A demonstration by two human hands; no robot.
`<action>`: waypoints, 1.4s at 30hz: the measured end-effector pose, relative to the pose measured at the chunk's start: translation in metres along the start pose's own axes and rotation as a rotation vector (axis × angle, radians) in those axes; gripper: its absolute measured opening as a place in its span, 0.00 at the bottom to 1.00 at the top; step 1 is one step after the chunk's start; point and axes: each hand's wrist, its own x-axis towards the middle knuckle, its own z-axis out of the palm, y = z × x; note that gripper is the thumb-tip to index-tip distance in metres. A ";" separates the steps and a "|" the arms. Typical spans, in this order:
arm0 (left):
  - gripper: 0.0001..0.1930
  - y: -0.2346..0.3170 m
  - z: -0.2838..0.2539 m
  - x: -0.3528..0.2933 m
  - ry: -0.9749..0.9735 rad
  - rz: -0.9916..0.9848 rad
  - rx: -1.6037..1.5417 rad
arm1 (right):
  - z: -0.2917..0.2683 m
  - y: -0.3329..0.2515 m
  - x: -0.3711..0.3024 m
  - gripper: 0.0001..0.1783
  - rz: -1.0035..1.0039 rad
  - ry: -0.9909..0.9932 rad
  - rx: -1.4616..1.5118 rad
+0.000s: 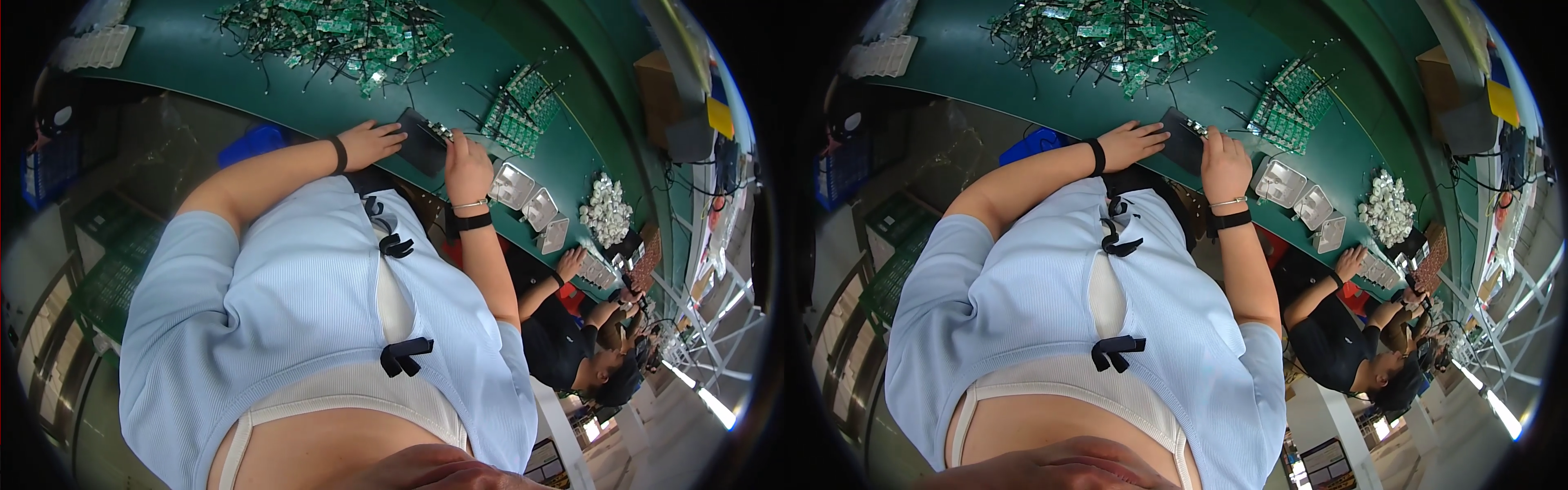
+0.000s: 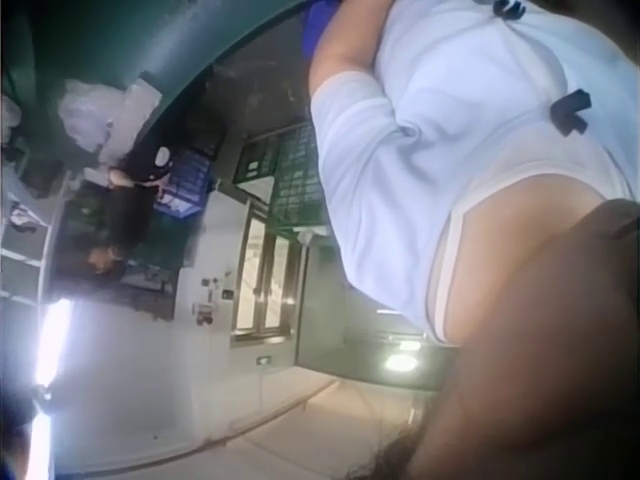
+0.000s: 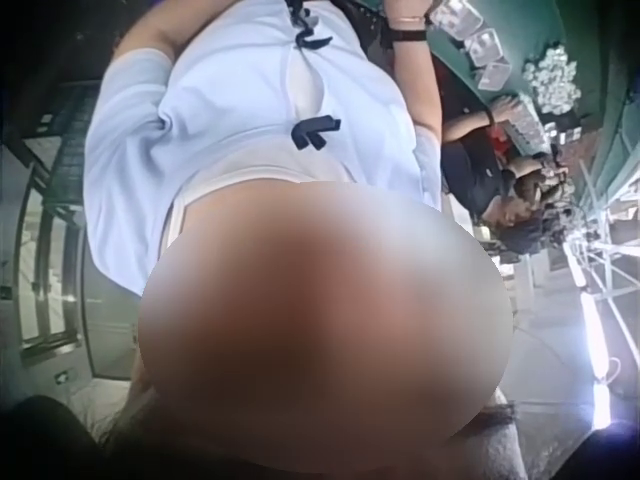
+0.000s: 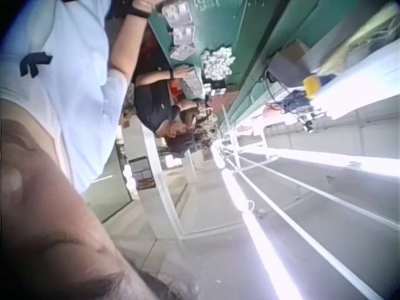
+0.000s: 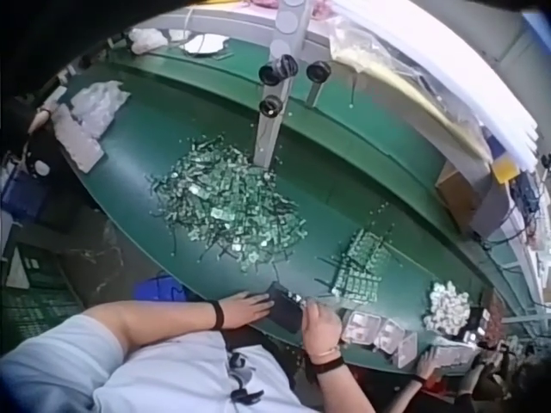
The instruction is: Assembling electronic components and PCBs into plastic housings at a factory workstation.
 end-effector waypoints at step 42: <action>0.36 -0.034 -0.111 0.027 0.343 -0.020 -1.794 | -0.072 0.037 0.074 0.13 0.316 -0.089 0.787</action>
